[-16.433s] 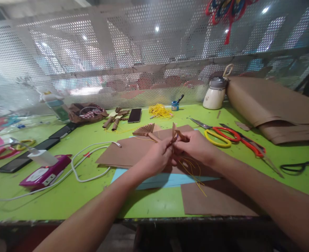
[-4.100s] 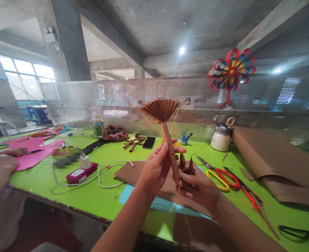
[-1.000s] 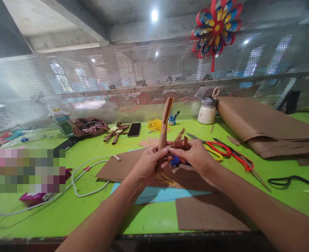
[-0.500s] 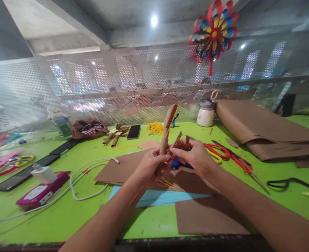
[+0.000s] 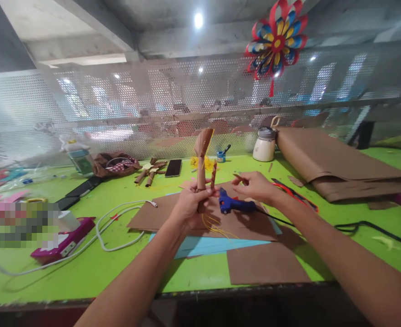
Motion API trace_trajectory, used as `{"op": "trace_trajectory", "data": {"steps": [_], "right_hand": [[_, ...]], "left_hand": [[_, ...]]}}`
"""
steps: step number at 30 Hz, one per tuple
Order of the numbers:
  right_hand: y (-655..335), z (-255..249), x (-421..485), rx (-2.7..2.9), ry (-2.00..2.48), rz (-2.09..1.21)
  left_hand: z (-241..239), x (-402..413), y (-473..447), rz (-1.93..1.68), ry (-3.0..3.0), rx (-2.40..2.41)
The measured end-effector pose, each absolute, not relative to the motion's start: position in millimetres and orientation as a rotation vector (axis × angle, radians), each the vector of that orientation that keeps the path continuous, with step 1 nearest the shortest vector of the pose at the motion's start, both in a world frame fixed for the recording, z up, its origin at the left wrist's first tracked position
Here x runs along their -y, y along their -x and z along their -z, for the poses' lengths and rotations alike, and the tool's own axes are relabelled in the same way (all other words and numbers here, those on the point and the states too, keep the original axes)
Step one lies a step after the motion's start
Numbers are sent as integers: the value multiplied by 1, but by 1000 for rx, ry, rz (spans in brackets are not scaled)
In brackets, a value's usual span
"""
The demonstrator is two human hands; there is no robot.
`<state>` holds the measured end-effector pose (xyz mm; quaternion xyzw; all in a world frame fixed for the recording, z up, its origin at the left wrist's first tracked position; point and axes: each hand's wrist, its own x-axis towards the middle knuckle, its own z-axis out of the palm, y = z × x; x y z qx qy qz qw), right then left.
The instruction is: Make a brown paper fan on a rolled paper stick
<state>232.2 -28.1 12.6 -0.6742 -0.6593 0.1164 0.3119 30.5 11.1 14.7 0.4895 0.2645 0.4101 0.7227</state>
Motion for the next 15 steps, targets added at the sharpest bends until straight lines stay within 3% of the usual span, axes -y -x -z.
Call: {"op": "trace_trajectory", "data": {"steps": [8, 15], "right_hand": [[-230, 7, 29, 2209, 2013, -247], [-227, 15, 16, 2235, 1983, -192]], "left_hand": [[-18, -16, -24, -952, -1032, -460], [-17, -17, -21, -893, -1051, -334]]}}
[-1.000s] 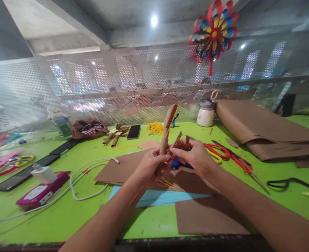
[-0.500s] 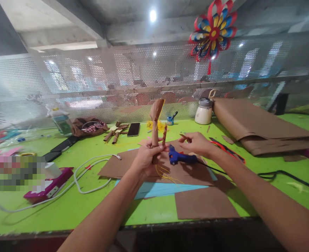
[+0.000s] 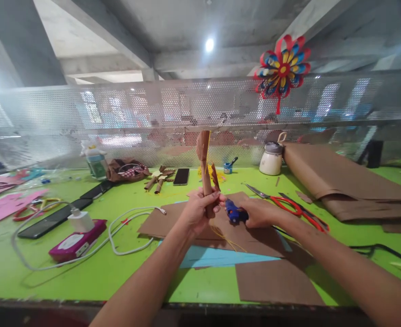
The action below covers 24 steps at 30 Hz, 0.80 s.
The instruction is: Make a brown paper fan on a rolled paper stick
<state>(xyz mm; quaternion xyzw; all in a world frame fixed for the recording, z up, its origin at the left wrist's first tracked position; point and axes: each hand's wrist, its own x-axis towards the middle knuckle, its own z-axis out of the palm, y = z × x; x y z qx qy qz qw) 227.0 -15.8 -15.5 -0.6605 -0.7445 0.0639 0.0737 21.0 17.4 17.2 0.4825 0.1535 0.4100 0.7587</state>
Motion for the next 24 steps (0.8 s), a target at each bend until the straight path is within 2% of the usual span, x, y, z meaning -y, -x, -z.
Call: {"op": "trace_trajectory", "data": {"steps": [6, 11, 13, 17, 24], "right_hand": [[-254, -2, 31, 1993, 1832, -409], [-268, -27, 65, 1420, 959, -985], [-263, -33, 75, 1345, 783, -1130], [-248, -34, 83, 1367, 729, -1292], [-240, -25, 89, 1496, 793, -1297]], "left_hand": [[-15, -24, -16, -809, -1096, -347], [-19, -22, -15, -784, -1219, -346], [-21, -18, -15, -773, -1287, -324], [-23, -12, -15, -722, -1437, -320], [-24, -5, -13, -670, -1468, -338]]}}
